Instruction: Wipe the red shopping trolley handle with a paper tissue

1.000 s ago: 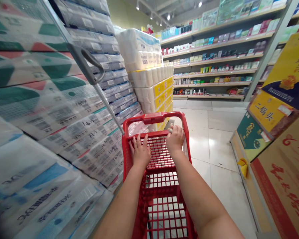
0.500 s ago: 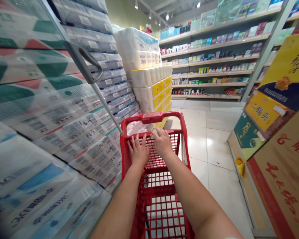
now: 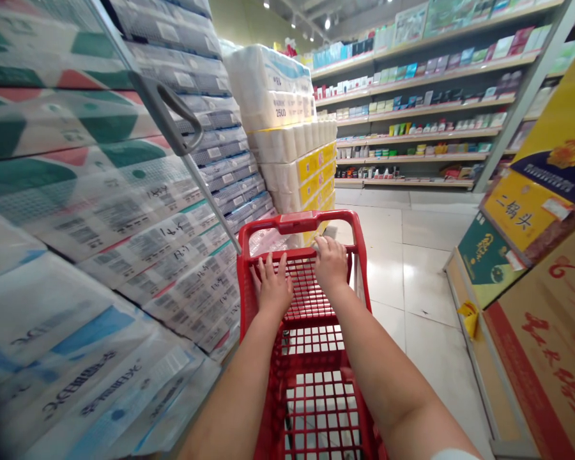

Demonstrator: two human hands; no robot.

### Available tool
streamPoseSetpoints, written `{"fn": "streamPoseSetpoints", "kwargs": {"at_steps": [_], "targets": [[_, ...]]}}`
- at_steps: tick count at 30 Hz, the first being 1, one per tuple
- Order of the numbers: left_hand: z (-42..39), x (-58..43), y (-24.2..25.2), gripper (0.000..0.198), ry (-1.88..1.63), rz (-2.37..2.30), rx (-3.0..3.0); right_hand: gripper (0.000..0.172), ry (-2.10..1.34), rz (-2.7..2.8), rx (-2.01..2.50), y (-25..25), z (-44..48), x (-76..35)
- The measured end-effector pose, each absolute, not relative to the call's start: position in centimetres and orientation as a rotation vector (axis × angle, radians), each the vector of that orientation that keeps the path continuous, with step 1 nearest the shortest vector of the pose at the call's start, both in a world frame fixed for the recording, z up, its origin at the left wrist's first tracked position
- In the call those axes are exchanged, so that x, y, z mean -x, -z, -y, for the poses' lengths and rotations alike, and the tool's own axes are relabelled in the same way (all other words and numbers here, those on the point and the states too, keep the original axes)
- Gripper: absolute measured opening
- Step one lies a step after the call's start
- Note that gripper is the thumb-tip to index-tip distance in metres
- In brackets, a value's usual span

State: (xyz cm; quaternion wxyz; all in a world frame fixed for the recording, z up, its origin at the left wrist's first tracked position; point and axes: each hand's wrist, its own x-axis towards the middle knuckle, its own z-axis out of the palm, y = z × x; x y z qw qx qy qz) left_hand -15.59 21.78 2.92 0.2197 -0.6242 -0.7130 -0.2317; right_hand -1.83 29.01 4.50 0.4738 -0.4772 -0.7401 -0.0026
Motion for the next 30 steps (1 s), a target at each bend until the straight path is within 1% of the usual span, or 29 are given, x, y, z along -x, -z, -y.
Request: {"fn": "streamPoseSetpoints", "kwargs": {"at_steps": [5,10,15,20,24,30], "targets": [[-22.1,15.6,-2.6,0.067,0.642,1.983,1.731,0.038,0.003,2.012,0.978,-4.4,-28.9,2.1],[-22.3,15.7,-2.3,0.067,0.651,1.981,1.741,0.036,0.016,1.831,1.171,-4.5,-28.9,2.0],[-22.3,15.6,-2.4,0.069,0.648,2.004,1.746,0.036,0.001,2.044,0.976,-4.4,-28.6,2.5],[-22.2,15.6,-2.6,0.067,0.651,2.031,1.752,0.036,0.011,1.898,1.119,-4.2,-28.5,2.9],[-22.1,15.4,-2.8,0.068,0.625,2.067,1.758,0.038,0.045,2.080,1.009,-3.9,-28.1,3.4],[-22.5,15.1,-2.9,0.058,0.665,2.054,1.760,0.040,0.042,1.917,1.100,-3.7,-28.4,3.4]]}}
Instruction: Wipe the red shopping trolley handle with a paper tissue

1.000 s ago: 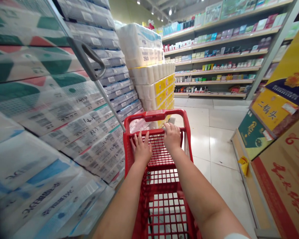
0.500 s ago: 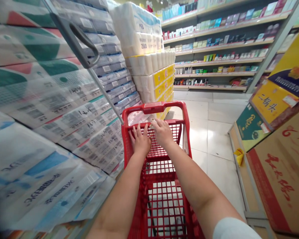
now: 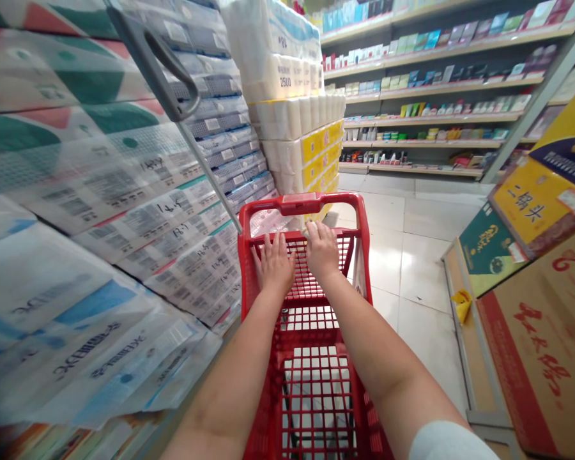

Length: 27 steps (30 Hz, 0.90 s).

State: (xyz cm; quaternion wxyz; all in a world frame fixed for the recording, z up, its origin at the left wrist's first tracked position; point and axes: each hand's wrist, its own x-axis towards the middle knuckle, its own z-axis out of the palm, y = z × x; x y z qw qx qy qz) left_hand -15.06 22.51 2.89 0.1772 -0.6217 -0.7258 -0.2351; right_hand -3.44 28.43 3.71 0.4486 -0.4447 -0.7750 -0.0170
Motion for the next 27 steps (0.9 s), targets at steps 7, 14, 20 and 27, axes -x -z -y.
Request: {"fn": "streamPoseSetpoints", "kwargs": {"at_steps": [7,14,20,27], "targets": [[-23.1,15.1,-2.9,0.055,0.642,2.066,1.806,0.040,0.053,1.924,1.063,-3.7,-28.6,3.3],[-22.7,15.2,-3.3,0.053,0.629,2.065,1.793,0.040,0.012,2.003,0.963,-3.9,-28.8,3.0],[-22.6,15.2,-3.6,0.052,0.611,2.089,1.811,0.037,0.065,2.066,0.889,-3.5,-28.3,3.8],[-22.4,16.0,-3.3,0.053,0.623,2.076,1.755,0.041,0.087,2.014,1.007,-3.1,-28.0,4.5]]}}
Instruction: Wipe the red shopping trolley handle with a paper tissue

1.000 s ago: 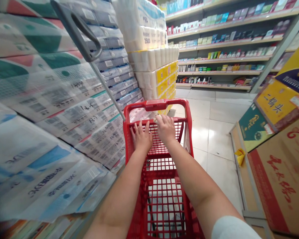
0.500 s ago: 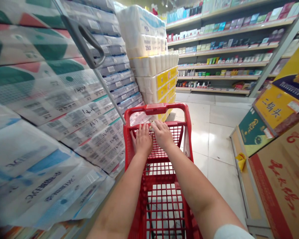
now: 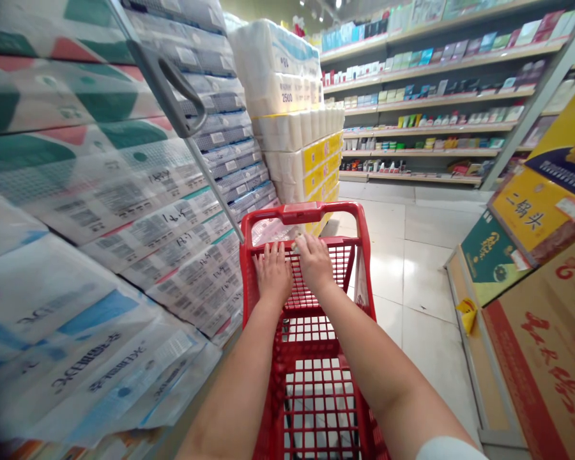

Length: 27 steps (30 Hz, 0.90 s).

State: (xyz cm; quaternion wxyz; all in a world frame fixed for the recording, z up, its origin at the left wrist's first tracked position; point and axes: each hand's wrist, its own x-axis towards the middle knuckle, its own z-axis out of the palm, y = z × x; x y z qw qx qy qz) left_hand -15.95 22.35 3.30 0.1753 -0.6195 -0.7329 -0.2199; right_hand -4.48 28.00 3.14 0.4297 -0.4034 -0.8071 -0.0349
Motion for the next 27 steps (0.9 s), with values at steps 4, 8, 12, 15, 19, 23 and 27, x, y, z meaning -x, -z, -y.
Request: {"fn": "streamPoseSetpoints", "kwargs": {"at_steps": [4,8,12,15,19,23,27], "targets": [[-22.4,16.6,-2.9,0.057,0.687,2.134,1.642,0.043,0.078,2.117,0.915,-3.3,-27.8,4.6],[-22.5,17.0,-2.6,0.057,0.720,2.163,1.632,0.043,0.052,2.001,1.025,-3.1,-27.6,5.1],[-22.5,17.1,-2.3,0.059,0.698,2.156,1.663,0.042,0.115,2.196,0.818,-3.0,-27.2,5.6],[-22.5,17.1,-2.3,0.061,0.683,2.142,1.672,0.044,0.104,2.068,0.986,-3.2,-27.5,5.5],[-22.4,17.0,-2.8,0.059,0.657,2.152,1.664,0.041,0.121,2.107,0.950,-3.4,-27.6,5.7],[-22.1,16.9,-3.2,0.058,0.590,2.239,1.621,0.042,0.047,2.208,0.804,-3.8,-27.5,6.9],[-21.9,17.0,-3.1,0.058,0.587,2.304,1.517,0.039,0.012,2.173,0.877,-4.5,-27.6,8.2]]}}
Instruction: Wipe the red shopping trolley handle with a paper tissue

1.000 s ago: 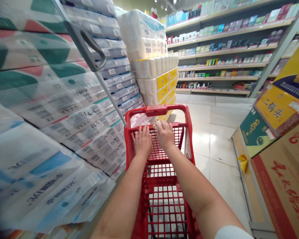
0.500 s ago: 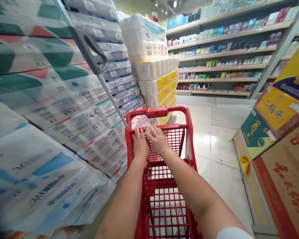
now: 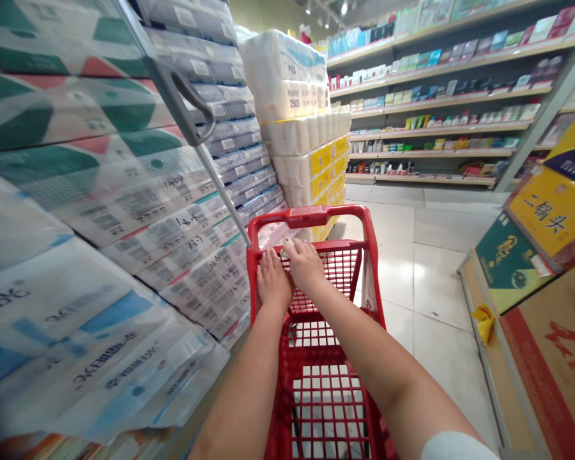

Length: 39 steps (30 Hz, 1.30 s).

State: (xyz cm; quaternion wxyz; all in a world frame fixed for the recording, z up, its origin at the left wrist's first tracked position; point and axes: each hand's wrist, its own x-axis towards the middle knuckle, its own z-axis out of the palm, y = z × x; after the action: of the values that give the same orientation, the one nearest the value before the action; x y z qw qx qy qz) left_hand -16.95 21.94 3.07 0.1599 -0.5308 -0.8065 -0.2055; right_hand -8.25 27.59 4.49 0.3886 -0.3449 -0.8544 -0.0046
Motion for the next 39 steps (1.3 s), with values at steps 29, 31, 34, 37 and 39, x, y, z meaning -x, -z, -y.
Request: {"fn": "streamPoseSetpoints", "kwargs": {"at_steps": [29,31,34,37,39], "targets": [[-21.2,17.6,-3.4,0.064,0.614,2.280,1.661,0.030,0.183,2.234,0.765,-4.0,-26.6,5.0],[-21.2,17.6,-3.5,0.063,0.610,2.276,1.667,0.031,0.215,2.234,0.705,-3.9,-26.7,4.9],[-21.2,17.6,-3.6,0.067,0.617,2.280,1.671,0.035,0.228,2.134,0.764,-3.7,-26.9,4.9],[-21.4,17.7,-3.6,0.070,0.629,2.315,1.684,0.034,0.195,2.050,0.867,-3.3,-26.9,5.3],[-21.5,17.7,-3.5,0.068,0.627,2.349,1.678,0.028,0.171,2.123,0.842,-2.8,-26.7,5.6]]}}
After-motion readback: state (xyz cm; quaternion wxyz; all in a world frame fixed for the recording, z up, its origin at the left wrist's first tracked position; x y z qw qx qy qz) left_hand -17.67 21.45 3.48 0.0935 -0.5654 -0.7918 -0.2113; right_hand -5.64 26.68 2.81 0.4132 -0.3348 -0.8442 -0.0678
